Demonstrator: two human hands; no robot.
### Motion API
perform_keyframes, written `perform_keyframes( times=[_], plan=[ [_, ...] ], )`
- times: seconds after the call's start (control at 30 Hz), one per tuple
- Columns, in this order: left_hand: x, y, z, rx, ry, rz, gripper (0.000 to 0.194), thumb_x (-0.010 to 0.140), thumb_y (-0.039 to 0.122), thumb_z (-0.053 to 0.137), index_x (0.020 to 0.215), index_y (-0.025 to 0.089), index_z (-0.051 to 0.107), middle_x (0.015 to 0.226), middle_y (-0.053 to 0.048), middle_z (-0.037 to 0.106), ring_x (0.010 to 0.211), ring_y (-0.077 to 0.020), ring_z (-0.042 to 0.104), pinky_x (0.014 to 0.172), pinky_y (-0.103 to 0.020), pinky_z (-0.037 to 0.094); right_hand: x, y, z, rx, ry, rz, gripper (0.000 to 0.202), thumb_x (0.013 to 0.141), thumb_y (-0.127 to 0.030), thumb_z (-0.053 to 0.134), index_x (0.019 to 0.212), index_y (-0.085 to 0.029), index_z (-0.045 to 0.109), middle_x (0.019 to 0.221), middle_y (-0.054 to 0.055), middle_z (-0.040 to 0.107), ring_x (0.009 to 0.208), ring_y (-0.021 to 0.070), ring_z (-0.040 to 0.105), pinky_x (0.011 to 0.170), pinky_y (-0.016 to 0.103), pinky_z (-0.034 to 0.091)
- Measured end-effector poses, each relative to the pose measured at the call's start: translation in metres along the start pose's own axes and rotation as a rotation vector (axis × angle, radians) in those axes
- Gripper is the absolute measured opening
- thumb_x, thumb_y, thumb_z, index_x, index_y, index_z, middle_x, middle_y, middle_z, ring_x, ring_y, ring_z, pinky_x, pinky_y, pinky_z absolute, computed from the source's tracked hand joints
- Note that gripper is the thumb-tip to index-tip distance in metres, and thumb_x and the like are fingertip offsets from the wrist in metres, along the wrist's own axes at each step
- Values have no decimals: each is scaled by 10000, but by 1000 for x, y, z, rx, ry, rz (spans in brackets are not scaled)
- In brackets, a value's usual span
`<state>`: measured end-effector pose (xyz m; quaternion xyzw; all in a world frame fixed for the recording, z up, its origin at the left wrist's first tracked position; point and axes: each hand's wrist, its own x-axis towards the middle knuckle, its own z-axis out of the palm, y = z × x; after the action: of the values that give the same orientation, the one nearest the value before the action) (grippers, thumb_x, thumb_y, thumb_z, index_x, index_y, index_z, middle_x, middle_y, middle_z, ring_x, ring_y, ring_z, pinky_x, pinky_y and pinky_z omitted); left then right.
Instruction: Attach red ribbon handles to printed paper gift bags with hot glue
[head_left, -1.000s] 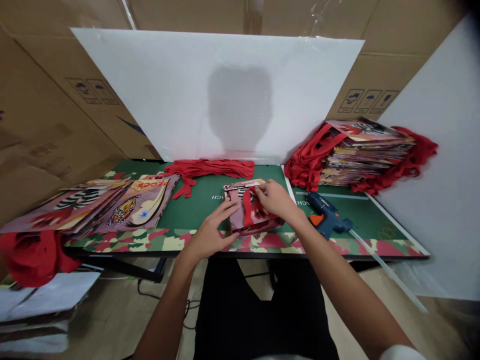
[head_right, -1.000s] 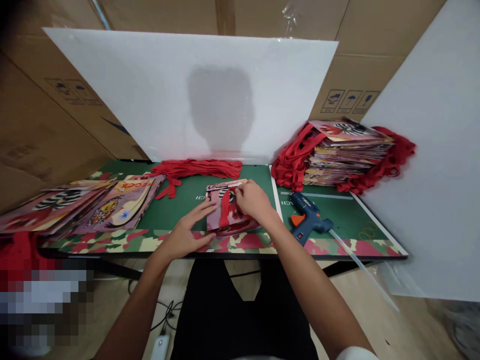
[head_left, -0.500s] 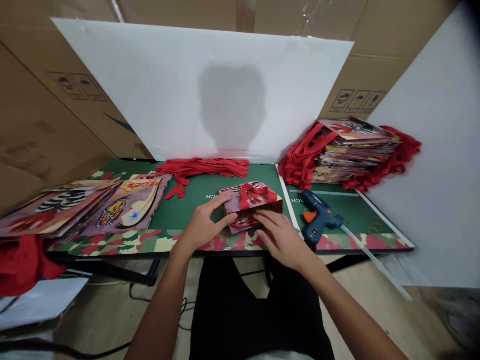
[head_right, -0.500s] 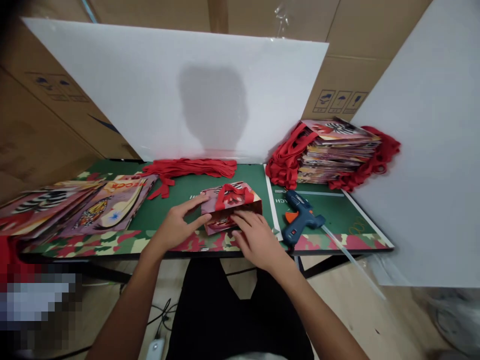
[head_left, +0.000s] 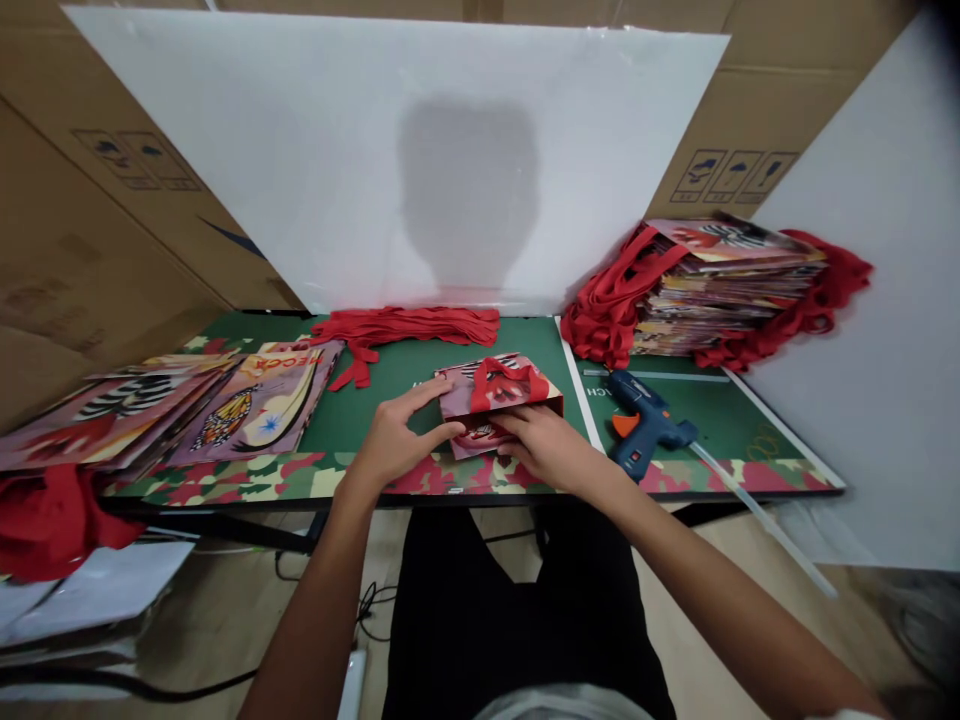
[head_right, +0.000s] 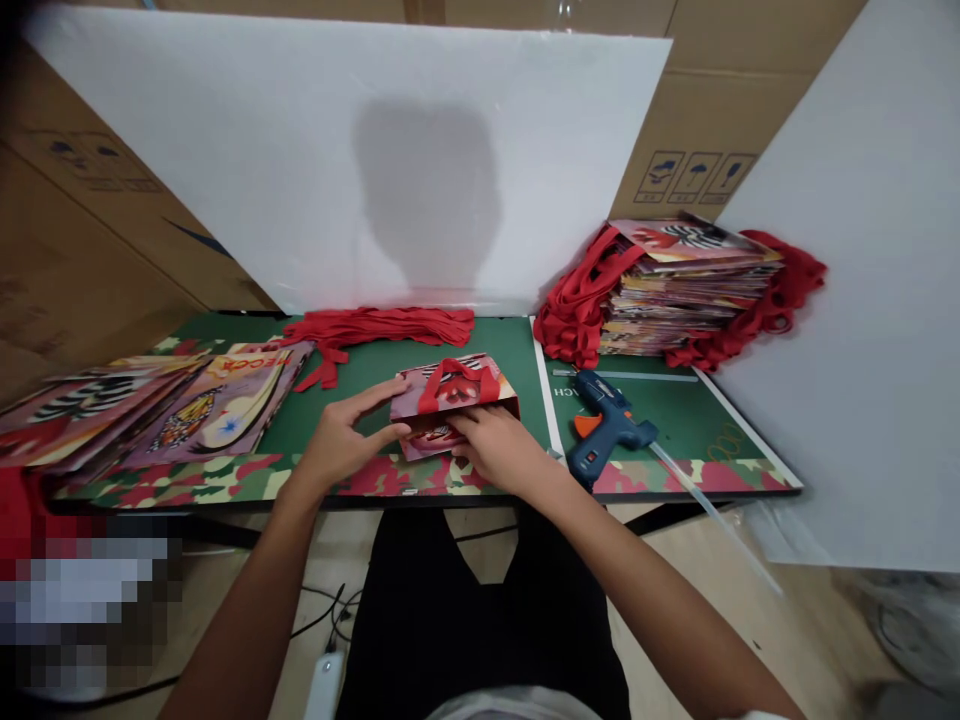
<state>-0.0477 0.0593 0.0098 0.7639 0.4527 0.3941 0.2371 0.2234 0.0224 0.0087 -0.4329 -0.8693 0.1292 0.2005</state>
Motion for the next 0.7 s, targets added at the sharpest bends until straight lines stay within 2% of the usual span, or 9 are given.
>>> perform_keyframes(
  times=[0.17,0.27,0.37,0.53,0.7],
  plan=[
    [1,5,-4,0,-20,28,727,809,737,821,1331,232,791,1454,-115,722,1418,-356,651,1286,-514,442,-9,-19,7,-123,74,95,537,991,-129,729,1516,-176,630,1409,186,682,1302,345,640,1117,481,514],
    [-1,9,-5,-10,-26,44,701,826,725,818,1312,220,800,1436,-118,732,1412,-349,658,1278,-508,454,-17,-30,8,-129,100,151,467,974,-118,746,1429,-201,682,1335,147,710,1229,334,666,1066,449,528],
    [-4,12,-5,-22,-35,50,706,815,727,830,1308,224,802,1428,-115,738,1401,-344,666,1270,-505,465,-29,-37,15,-147,189,189,374,980,-127,737,1338,-231,715,1251,113,737,1148,318,687,1002,435,536],
    [-7,12,-1,-23,-41,56,714,784,746,847,1291,245,811,1423,-110,744,1382,-346,680,1264,-514,472,-45,-41,32,-156,381,198,316,993,-115,702,1285,-236,699,1269,90,755,1142,296,684,1029,428,509],
    [-7,8,3,-15,-41,83,716,802,751,830,1317,255,799,1427,-109,744,1384,-345,678,1263,-515,473,-48,-39,42,-198,417,158,236,1049,-128,612,1252,-229,676,1216,95,761,1142,295,661,1059,435,446]
  ],
)
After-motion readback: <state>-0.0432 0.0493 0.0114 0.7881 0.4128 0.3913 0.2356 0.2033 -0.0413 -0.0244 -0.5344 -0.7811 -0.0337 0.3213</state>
